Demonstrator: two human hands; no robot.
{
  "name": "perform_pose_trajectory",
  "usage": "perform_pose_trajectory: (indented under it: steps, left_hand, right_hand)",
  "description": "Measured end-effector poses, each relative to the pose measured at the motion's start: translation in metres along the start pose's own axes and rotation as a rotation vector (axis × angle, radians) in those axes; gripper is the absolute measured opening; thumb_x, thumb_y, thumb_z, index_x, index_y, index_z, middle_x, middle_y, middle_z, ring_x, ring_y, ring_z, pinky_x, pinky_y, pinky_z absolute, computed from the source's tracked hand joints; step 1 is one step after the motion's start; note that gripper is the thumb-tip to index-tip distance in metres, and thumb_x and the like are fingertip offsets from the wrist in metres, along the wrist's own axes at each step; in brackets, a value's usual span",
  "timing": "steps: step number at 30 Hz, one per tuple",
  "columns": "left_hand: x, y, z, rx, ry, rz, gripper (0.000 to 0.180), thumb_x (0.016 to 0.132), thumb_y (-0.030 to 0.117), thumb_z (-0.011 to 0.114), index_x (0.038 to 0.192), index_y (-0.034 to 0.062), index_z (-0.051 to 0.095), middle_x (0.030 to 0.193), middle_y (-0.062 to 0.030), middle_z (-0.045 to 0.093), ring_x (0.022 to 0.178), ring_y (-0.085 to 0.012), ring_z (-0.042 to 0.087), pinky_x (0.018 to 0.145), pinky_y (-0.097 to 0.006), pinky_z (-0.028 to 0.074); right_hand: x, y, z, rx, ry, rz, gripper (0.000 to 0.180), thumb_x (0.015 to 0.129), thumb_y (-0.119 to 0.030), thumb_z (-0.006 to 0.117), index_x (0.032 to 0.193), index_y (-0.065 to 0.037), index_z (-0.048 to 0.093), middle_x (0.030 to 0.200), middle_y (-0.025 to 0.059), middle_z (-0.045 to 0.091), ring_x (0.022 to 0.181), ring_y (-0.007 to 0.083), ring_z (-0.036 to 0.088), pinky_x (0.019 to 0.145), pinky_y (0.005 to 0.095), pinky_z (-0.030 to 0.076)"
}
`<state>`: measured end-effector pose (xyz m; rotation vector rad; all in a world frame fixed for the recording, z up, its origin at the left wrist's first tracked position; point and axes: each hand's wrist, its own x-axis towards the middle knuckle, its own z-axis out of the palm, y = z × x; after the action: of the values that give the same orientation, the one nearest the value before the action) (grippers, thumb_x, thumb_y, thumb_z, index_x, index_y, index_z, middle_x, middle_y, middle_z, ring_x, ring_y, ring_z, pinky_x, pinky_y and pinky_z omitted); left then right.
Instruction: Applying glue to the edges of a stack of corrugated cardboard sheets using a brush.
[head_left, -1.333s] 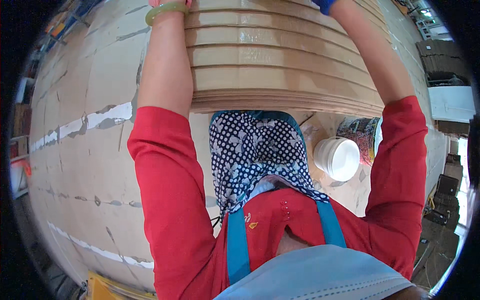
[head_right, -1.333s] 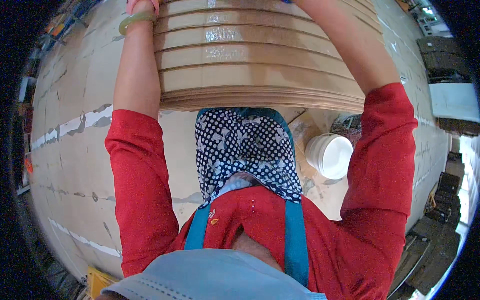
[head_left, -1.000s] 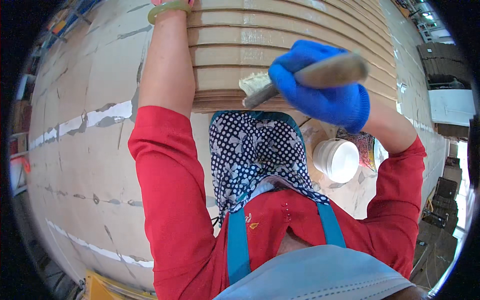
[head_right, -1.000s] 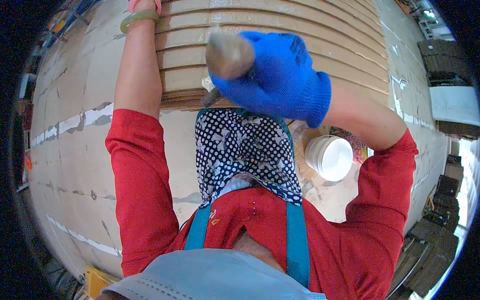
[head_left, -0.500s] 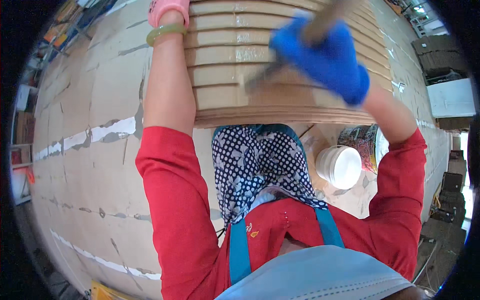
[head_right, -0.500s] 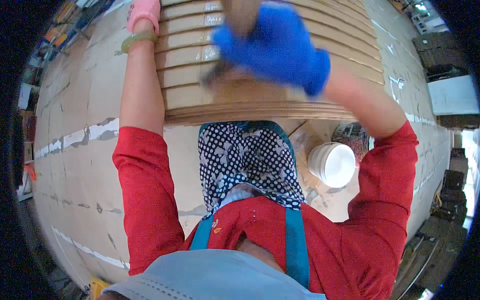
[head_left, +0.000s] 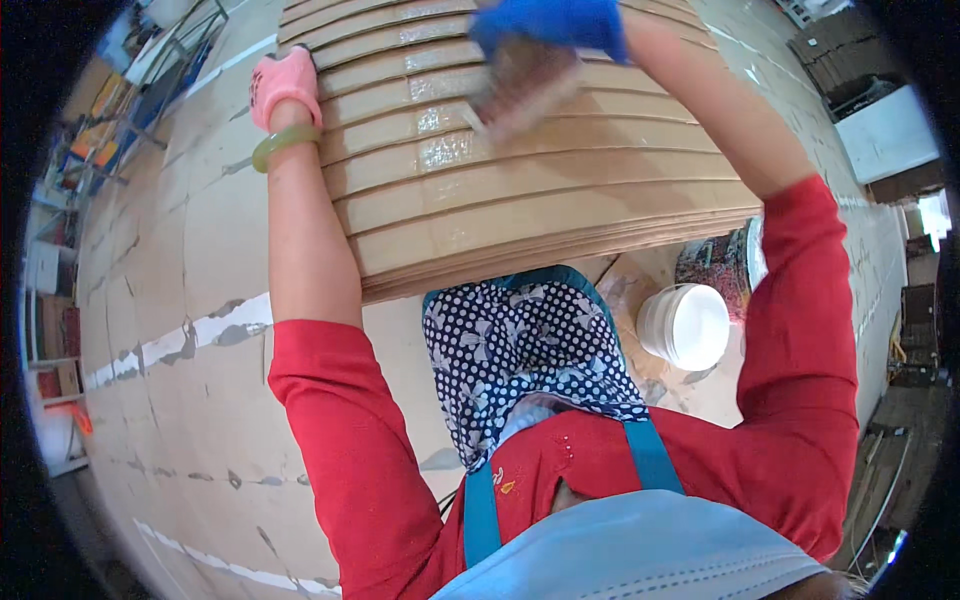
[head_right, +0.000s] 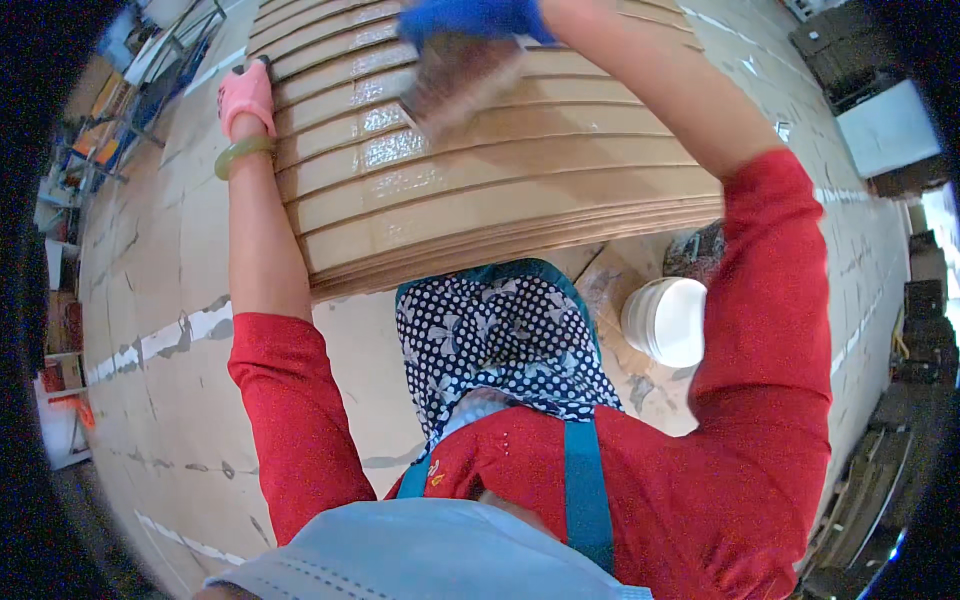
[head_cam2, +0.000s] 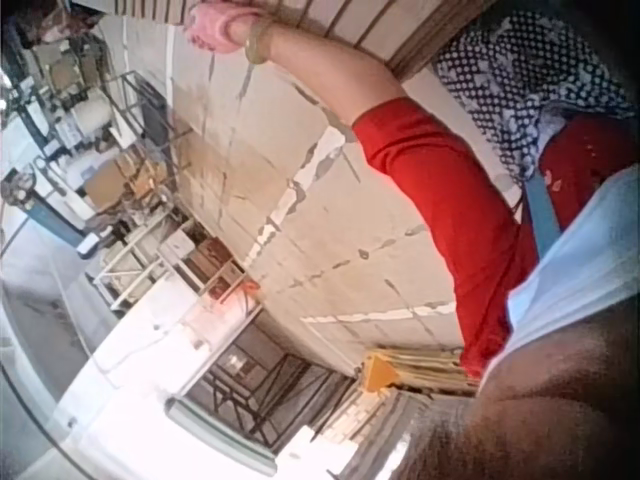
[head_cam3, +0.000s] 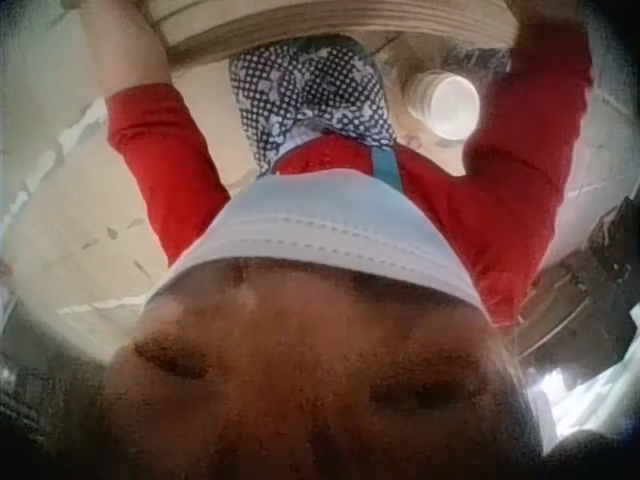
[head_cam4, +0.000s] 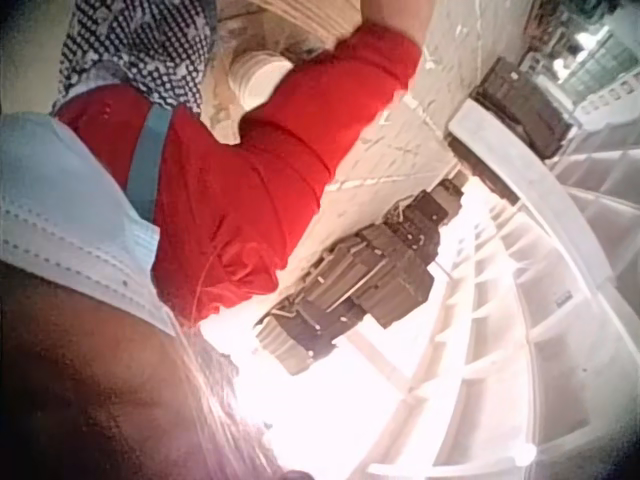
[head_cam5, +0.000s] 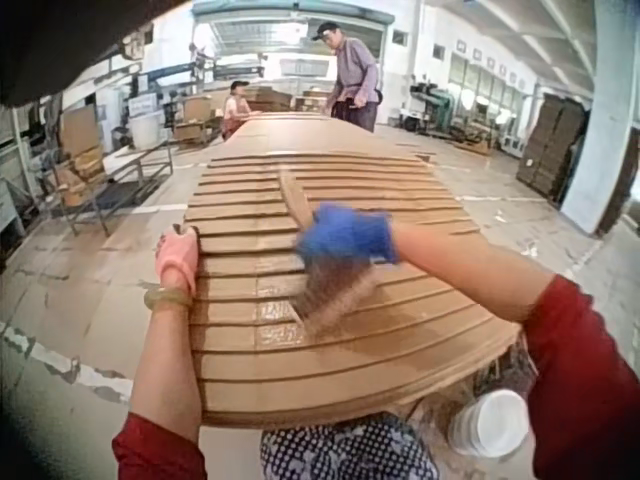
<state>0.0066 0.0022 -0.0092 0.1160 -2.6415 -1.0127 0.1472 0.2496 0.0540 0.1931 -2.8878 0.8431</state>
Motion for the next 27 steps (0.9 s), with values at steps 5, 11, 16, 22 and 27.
perform_pose_trajectory:
  steps: [5,11,16,22,27]
  left_hand:
    - [0.002,0.002,-0.013,0.030,0.050,-0.002,0.055,0.074,0.038,0.047,0.107,-0.0036,0.061,0.111,-0.0240,0.058,0.104,-0.0372,0.057,0.088,-0.041,0.044]
    - [-0.002,0.021,-0.001,-0.015,0.046,0.047,0.055,0.074,0.039,0.048,0.107,-0.0041,0.061,0.111,-0.0245,0.058,0.104,-0.0375,0.056,0.088,-0.042,0.043]
    - [-0.002,-0.009,-0.008,0.049,0.068,0.027,0.055,0.075,0.039,0.049,0.107,-0.0043,0.061,0.111,-0.0249,0.058,0.104,-0.0381,0.056,0.088,-0.042,0.043]
    - [0.000,0.010,-0.007,0.048,0.088,0.036,0.054,0.076,0.039,0.050,0.106,-0.0042,0.061,0.110,-0.0254,0.058,0.104,-0.0380,0.056,0.087,-0.041,0.044]
    - [-0.003,0.014,-0.005,-0.010,0.064,0.063,0.051,0.076,0.038,0.053,0.104,-0.0045,0.062,0.107,-0.0257,0.060,0.102,-0.0370,0.057,0.086,-0.040,0.044]
  right_hand:
    - [-0.057,0.020,-0.046,0.305,-0.234,0.083,0.025,0.084,-0.024,0.061,0.081,0.000,0.063,0.076,0.0047,0.063,0.069,0.0127,0.059,0.066,0.0278,0.049]
    - [0.021,0.088,-0.106,0.246,0.432,0.225,0.027,0.072,-0.029,0.063,0.068,-0.002,0.066,0.059,0.0034,0.060,0.052,0.0132,0.052,0.047,0.0309,0.043]
    - [-0.013,0.071,-0.041,0.235,0.234,0.292,0.026,0.070,-0.027,0.065,0.069,-0.002,0.066,0.060,0.0036,0.060,0.050,0.0127,0.052,0.046,0.0297,0.043]
    - [-0.022,0.029,-0.073,-0.334,-0.042,0.234,0.028,0.070,-0.029,0.066,0.069,-0.001,0.066,0.059,0.0030,0.059,0.049,0.0116,0.051,0.046,0.0292,0.042]
    - [0.044,0.018,-0.059,0.288,0.267,-0.070,0.039,0.074,-0.037,0.063,0.071,0.001,0.066,0.060,0.0047,0.058,0.057,0.0133,0.052,0.051,0.0330,0.045]
